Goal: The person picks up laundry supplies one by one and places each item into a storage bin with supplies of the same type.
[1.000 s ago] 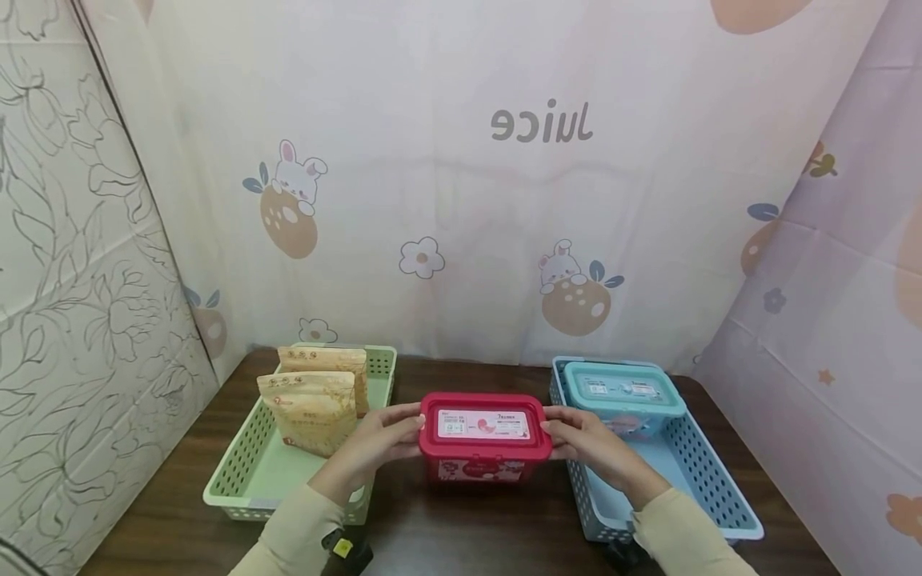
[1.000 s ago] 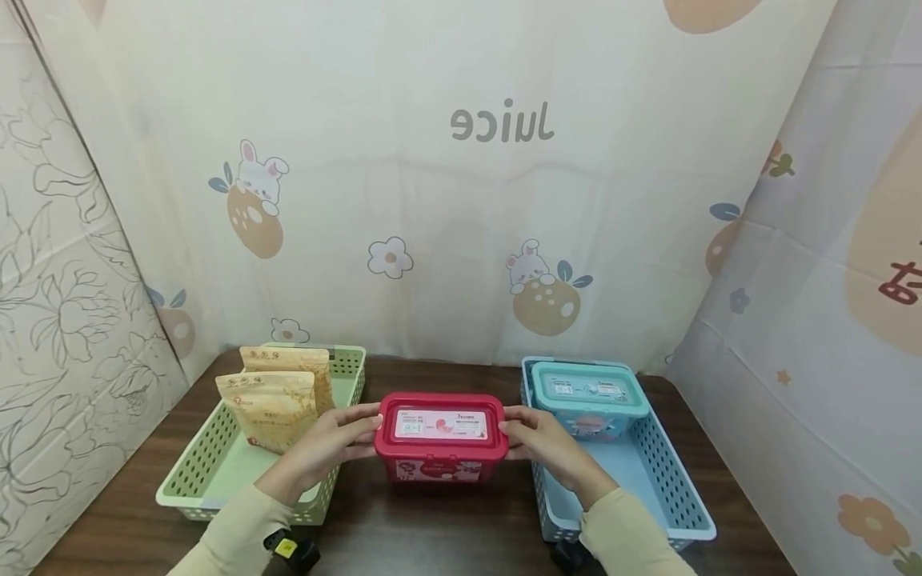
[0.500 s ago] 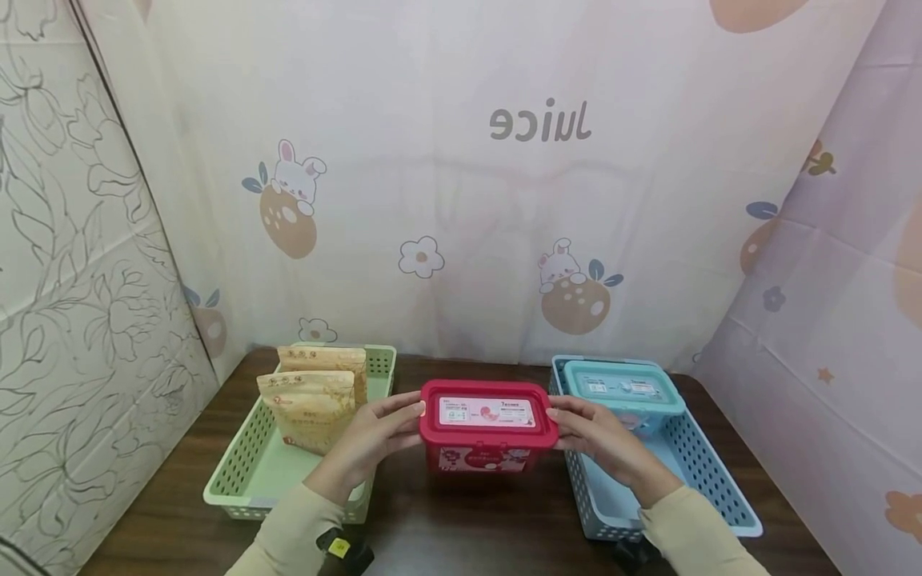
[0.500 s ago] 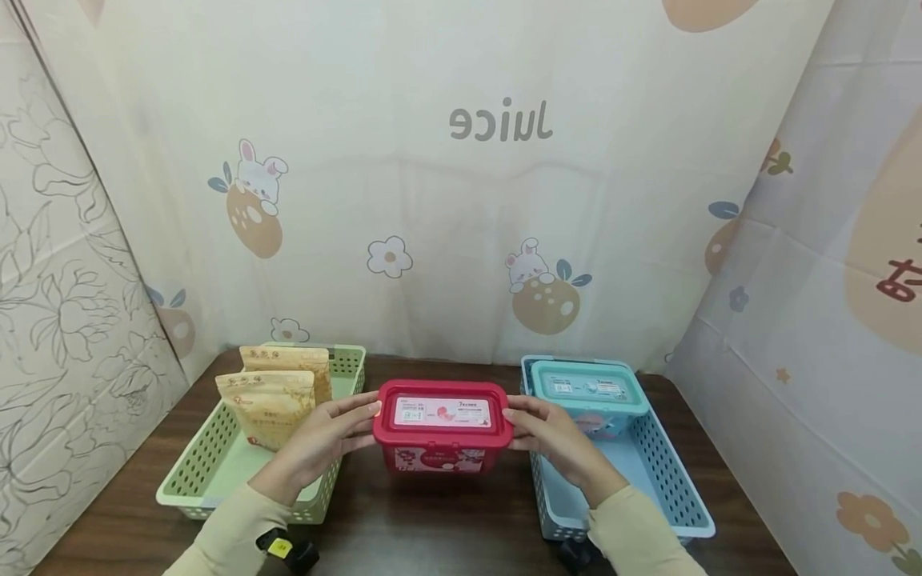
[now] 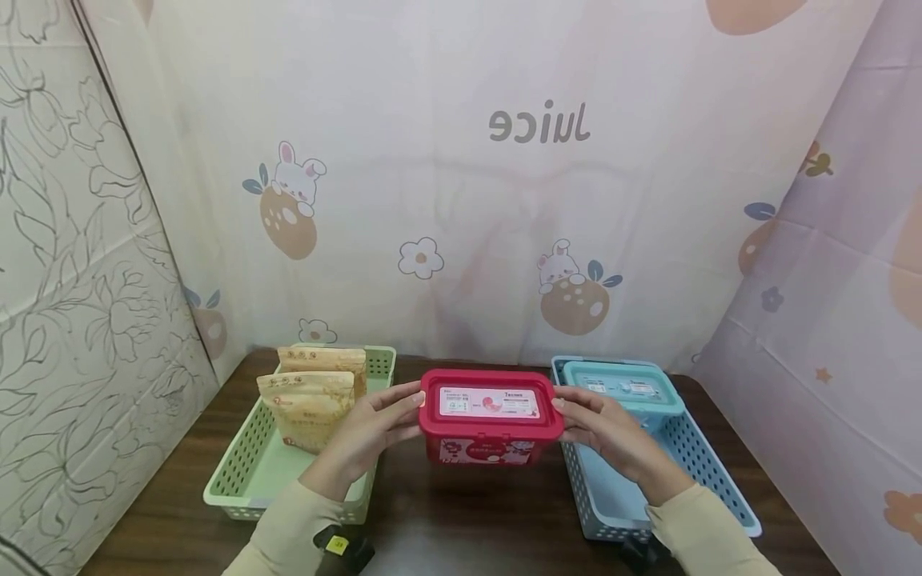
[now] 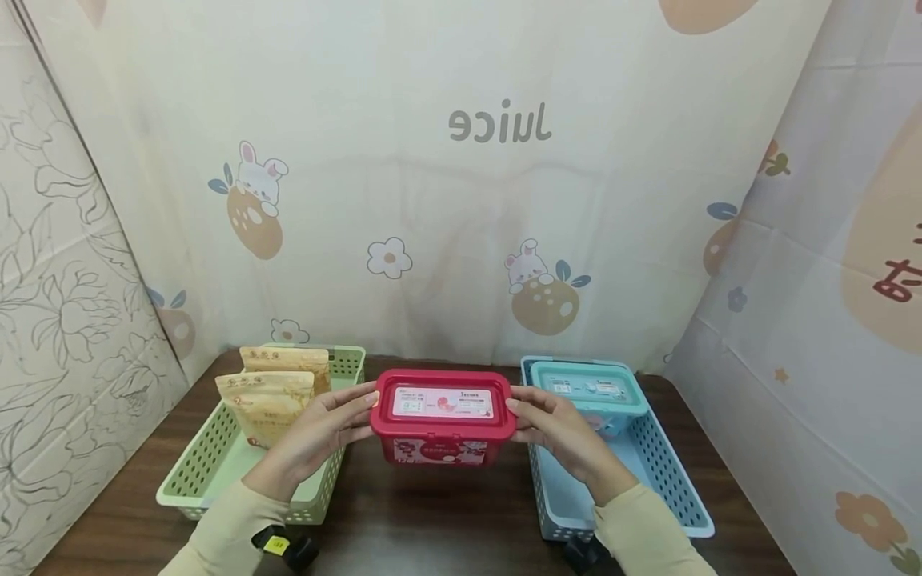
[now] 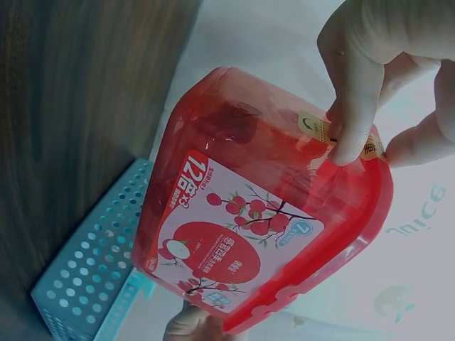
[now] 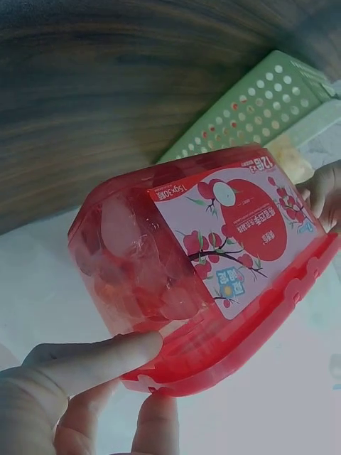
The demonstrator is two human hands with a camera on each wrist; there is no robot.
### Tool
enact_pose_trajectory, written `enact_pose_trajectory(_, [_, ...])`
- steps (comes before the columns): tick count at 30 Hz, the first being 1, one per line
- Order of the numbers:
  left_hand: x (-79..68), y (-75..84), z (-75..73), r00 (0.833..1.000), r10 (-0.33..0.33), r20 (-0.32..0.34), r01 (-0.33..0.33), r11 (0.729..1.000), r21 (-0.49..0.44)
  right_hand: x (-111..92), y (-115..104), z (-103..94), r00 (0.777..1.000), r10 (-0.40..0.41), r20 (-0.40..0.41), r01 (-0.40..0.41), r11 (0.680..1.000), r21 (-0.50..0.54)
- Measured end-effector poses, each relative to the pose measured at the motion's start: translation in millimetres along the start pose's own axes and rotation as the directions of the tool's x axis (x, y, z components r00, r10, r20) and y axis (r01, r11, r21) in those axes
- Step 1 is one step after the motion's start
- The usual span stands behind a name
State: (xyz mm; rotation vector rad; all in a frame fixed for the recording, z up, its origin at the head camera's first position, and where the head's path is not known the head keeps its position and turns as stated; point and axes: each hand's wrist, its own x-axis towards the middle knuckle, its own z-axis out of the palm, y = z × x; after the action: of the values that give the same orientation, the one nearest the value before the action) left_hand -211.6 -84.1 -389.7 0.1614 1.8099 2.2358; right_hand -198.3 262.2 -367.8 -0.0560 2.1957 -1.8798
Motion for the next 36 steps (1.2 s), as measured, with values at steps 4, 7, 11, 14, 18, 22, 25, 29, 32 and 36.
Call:
enact_pose_trajectory(4, [-1.0,3.7,1.1,1.000,0.003,0.003,-0.003,1.000,0.008,-2.1,-2.3,-1.0,1.000,-0.011,0.003,0.011,1.000,0.007])
enact_pose_trajectory(7, [-1.4,5.7,2.0,1.000,0.005,0.006,-0.005,1.000,0.008,-3.7,-4.3,-1.4,1.000,-0.020,0.009,0.020,1.000,0.010])
enact_pose_trajectory(11, [-1.8,7.1,2.6,1.000,0.008,0.008,-0.008,1.000,0.008,-5.1,-6.5,-2.1,0.999,-0.026,0.020,0.026,1.000,0.006])
enact_pose_trajectory(14, [-1.9,7.8,3.3,1.000,0.013,0.013,-0.013,1.000,0.003,-5.8,-7.5,-3.5,0.999,-0.027,0.024,0.027,1.000,0.003])
enact_pose_trajectory(18, [-1.8,9.2,5.8,1.000,0.013,0.020,-0.013,1.000,0.005,-6.2,-6.6,-6.4,0.999,-0.030,0.022,0.030,1.000,0.002])
enact_pose_trajectory(22, [-0.5,8.9,8.5,0.999,0.013,0.035,-0.013,1.000,0.009,-6.6,-5.4,-10.0,0.999,-0.032,0.016,0.032,0.999,-0.007])
enact_pose_trajectory(25, [0.9,7.6,10.6,0.998,0.020,0.052,-0.020,1.000,-0.004,-7.6,-4.9,-13.3,0.999,-0.033,0.019,0.033,0.999,-0.008])
enact_pose_trajectory(29, [2.0,6.3,14.5,0.997,0.036,0.069,-0.035,0.999,-0.010,-9.7,-4.7,-18.2,0.999,-0.036,0.021,0.036,0.999,-0.009])
enact_pose_trajectory(32, [2.8,5.4,17.7,0.995,0.048,0.084,-0.047,0.999,-0.006,-11.9,-4.9,-22.1,0.999,-0.040,0.018,0.040,0.999,-0.015])
enact_pose_trajectory(36, [4.7,4.4,22.5,0.993,0.055,0.104,-0.053,0.998,-0.019,-15.3,-5.2,-27.5,0.999,-0.042,0.014,0.042,0.999,-0.023])
